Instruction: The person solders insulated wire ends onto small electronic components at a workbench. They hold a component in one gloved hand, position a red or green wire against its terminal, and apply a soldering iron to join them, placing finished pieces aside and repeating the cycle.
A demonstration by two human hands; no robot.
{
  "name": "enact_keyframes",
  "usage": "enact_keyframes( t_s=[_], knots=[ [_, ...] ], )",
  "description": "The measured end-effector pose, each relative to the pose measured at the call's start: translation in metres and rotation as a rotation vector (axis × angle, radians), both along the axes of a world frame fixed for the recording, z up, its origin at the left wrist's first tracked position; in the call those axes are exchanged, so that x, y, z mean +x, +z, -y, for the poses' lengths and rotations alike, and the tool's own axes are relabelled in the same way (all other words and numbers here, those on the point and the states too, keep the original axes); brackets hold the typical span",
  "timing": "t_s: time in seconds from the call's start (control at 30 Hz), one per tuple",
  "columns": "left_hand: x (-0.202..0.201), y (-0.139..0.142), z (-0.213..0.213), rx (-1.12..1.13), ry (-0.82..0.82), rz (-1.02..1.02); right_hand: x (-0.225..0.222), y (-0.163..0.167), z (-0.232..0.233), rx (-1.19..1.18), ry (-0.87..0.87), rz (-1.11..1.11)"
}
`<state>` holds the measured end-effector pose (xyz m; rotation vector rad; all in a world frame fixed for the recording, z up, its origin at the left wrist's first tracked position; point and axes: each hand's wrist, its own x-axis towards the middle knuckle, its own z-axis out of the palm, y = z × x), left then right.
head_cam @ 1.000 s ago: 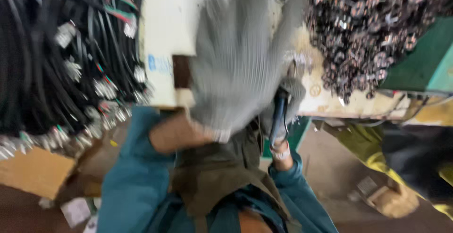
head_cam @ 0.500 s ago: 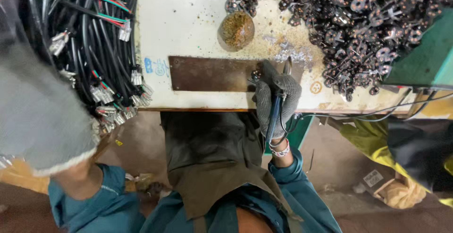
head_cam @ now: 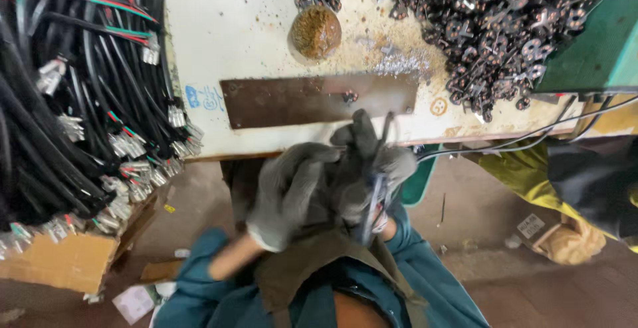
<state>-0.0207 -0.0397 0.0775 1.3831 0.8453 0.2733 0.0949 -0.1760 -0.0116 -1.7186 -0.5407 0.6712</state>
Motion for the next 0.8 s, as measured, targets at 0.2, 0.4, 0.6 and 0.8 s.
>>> enact_keyframes(
  t_s=[0.2,0.4,0.6,0.8],
  knots=[
    [-0.034,-0.039,-0.024,-0.08,-0.235,0.227,0.012,0.015,-0.034,-0.011,0.177,0.511],
    [-0.012,-0.045,-0.018,0.055,-0.106,-0.007,0.016,0.01,-0.02,-0.037,0.1,0.393],
    [-0.024,-0.055,-0.013,0.014,0.025,-0.038,0.036,-0.002,-0.025,-0.056,0.363,0.473],
    [-0.022,-0.053,-0.011,0.33,-0.052,0.037,0.026,0.017,-0.023,-0.06,0.33,0.418]
  ],
)
